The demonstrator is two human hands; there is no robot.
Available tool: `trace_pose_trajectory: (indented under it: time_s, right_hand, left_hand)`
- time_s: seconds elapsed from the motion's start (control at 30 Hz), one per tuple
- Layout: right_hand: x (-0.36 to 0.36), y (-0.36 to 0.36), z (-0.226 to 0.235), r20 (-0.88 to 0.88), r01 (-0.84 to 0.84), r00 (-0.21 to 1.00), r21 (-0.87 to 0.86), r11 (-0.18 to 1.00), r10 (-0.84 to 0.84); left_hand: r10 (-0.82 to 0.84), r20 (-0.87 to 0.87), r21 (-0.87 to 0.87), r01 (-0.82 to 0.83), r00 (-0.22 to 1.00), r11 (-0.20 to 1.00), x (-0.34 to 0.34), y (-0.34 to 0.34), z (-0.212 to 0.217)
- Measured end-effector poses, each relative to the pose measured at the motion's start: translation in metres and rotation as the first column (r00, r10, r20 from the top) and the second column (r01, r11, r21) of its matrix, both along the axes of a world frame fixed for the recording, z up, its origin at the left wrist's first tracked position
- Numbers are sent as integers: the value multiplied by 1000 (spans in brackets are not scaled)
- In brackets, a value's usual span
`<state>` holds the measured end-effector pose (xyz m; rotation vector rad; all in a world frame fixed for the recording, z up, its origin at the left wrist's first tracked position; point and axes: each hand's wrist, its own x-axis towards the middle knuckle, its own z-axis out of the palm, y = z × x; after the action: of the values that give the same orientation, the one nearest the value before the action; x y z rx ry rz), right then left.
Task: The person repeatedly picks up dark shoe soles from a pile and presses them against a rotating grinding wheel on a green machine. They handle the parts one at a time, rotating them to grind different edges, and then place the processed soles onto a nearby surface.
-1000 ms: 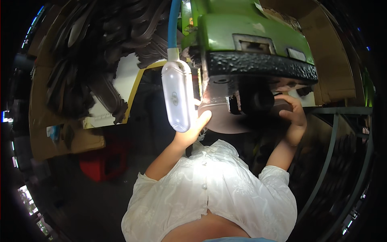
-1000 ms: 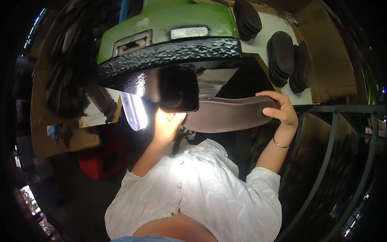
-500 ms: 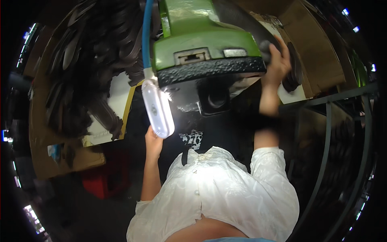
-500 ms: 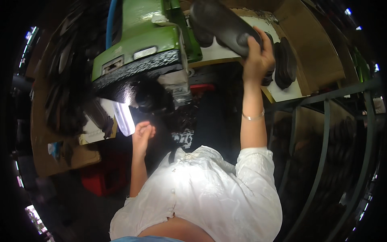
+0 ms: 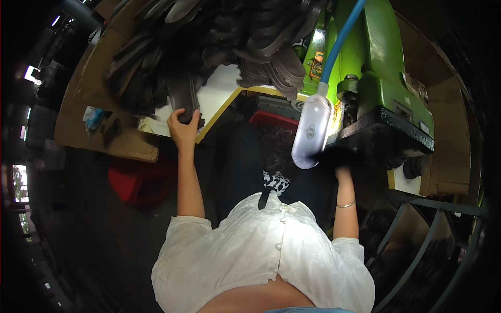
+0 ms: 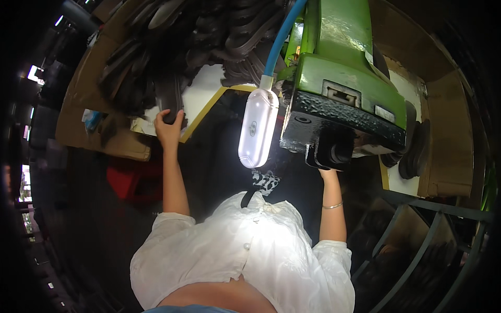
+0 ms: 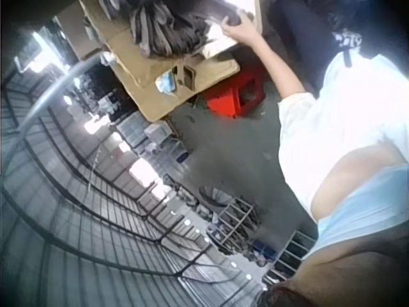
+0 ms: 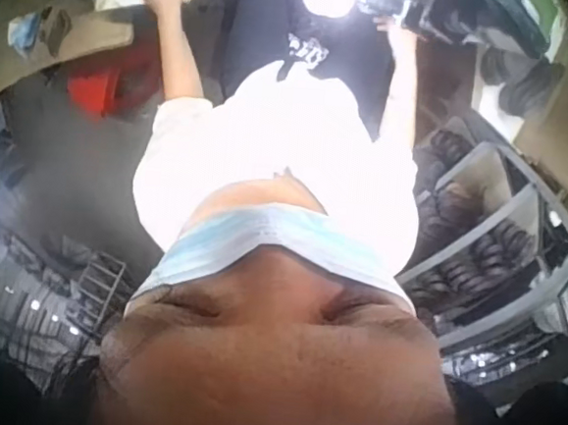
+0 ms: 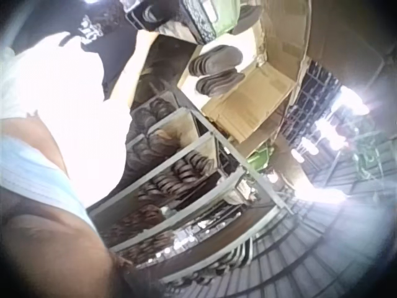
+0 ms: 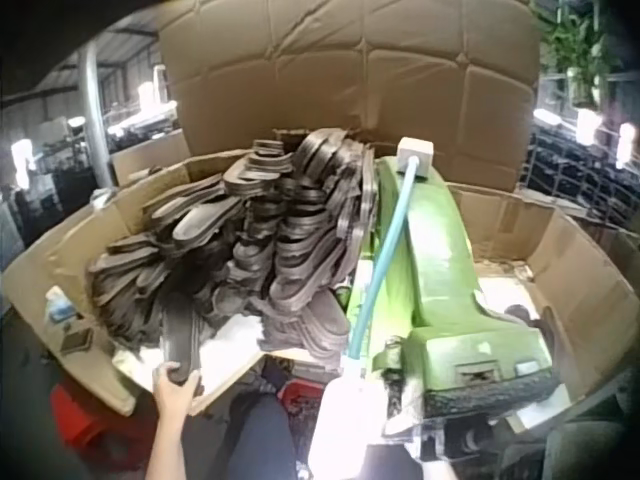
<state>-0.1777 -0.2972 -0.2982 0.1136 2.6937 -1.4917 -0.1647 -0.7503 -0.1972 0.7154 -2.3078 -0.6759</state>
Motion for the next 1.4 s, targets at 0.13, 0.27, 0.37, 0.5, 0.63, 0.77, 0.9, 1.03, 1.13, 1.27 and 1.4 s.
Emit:
trace_pose_trajectory:
  time_s: [0.13, 0.27, 0.37, 0.5, 0.63, 0.77, 0.9, 1.03, 1.13, 1.27, 1.4]
  right_hand:
    - [40, 12, -17, 128, 121, 986, -94, 988, -108]
    - [49, -10, 55, 235, -270, 931, -70, 960, 279]
    - [62, -51, 105, -62, -468, 884, -90, 879, 464]
    - [75, -64, 120, 35, -710, 680, -220, 669, 732]
    - [98, -22, 102, -30, -484, 870, -233, 843, 492]
    - [125, -17, 85, -10, -173, 983, -422, 890, 186]
    - [134, -58, 64, -112, -34, 992, -642, 766, -50]
    - [126, -78, 66, 161, 33, 980, -707, 707, 116]
    - [133, -84, 70, 103, -168, 945, -660, 732, 310]
    - [152, -65, 53, 301, -170, 872, -555, 814, 387]
    - [144, -21, 90, 298, -233, 864, -477, 847, 405]
  left_hand:
    - [-139, -149, -79, 129, 979, 989, 30, 33, 75]
    - [-649, 166, 52, 651, 742, 757, 71, 54, 125]
    - [-960, 132, 382, 880, 249, 281, 61, 84, 115]
    - [-977, -67, 500, 840, -204, -210, 53, 136, 87]
    - [-958, -246, 481, 877, 148, 12, 59, 166, 60]
    - [-872, -402, 606, 795, 279, -26, 75, 210, 23]
    - [-909, -318, 625, 780, 269, 12, 65, 256, 28]
    - [-920, -207, 778, 626, 334, 52, 39, 265, 68]
    - [-903, -223, 784, 618, 367, 58, 34, 251, 65]
    - [-876, -241, 865, 503, 418, 2, 45, 235, 62]
    - [-791, -306, 911, 405, 530, -81, 56, 229, 56]
